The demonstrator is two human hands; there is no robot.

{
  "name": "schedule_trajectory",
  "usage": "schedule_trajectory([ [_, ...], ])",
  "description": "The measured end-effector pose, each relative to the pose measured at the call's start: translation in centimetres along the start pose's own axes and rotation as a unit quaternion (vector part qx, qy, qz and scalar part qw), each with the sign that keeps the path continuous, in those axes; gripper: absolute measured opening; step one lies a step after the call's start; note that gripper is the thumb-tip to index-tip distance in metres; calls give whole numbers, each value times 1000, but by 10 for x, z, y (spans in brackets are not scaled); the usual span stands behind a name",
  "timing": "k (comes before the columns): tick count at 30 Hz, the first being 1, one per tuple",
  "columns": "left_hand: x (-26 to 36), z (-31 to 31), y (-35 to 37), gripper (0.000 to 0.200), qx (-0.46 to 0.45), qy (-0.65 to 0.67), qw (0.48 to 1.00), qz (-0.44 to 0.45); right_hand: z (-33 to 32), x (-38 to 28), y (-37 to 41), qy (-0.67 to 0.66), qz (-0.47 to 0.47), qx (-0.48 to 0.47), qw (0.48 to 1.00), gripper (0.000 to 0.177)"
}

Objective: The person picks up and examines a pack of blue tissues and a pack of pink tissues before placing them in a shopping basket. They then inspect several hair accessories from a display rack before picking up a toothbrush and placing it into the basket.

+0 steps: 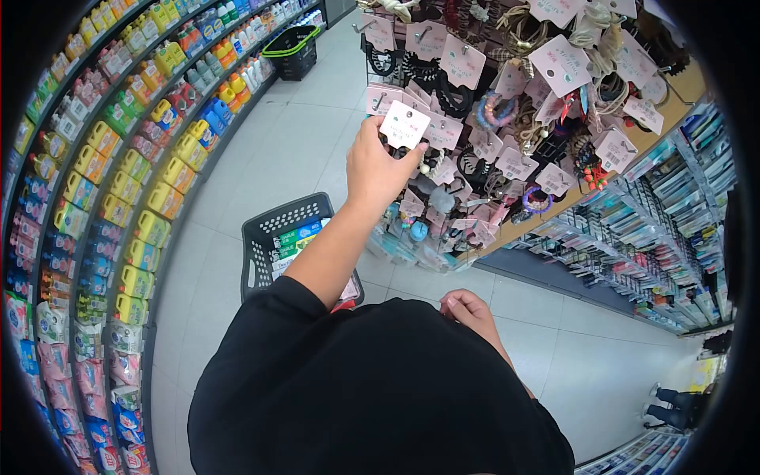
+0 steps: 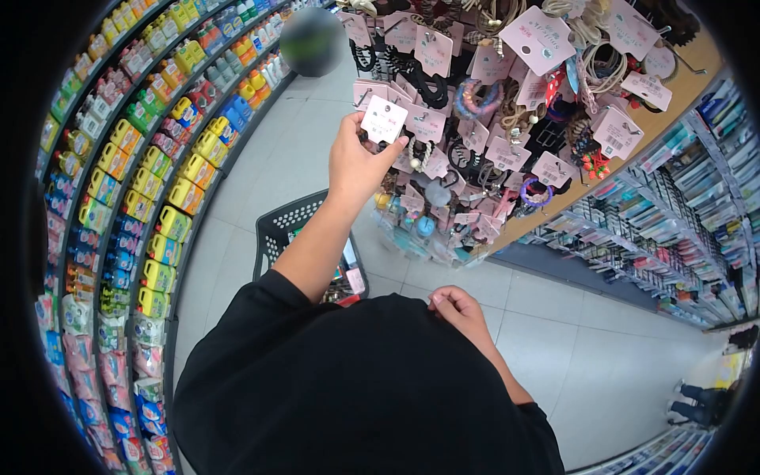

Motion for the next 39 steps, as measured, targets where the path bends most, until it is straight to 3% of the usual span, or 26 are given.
schedule_trajectory([
  [10,8,-3,1,60,36,-95,993,61,-5,-2,-2,4,-20,-3,1000,19],
  [13,6,-3,4,54,2,-69,998,12,-8,-3,-2,5,-22,2,1000,20],
  [18,8,5,-1,55,19,-103,993,47,-11,-3,-6,17,-40,-10,999,19],
  [21,-4,18,-8,55,8,-87,996,10,-12,-5,-9,25,-51,-18,998,18],
  [26,-8,26,-6,77,5,-49,999,13,-19,-19,-5,22,-65,-1,998,16],
  [29,3,16,9,84,59,-108,985,119,-44,-28,-8,33,-92,43,994,14],
  [30,3,15,15,89,21,-76,993,84,-58,-39,-9,43,-119,72,989,14],
  [33,-8,12,40,88,54,-54,989,125,-98,-80,-13,63,-207,162,963,15],
  [39,-4,16,90,51,22,41,988,144,-155,-150,-21,27,-300,333,894,31],
])
Point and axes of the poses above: each hand's wrist, its own y-axis away from the middle knuckle, its own z-axis out of the palm, x = y × z, the point moved 10 cm from there along -y, towards the middle knuckle, and after that the axes turned 6 degrees about x, right-handed, at the moved point
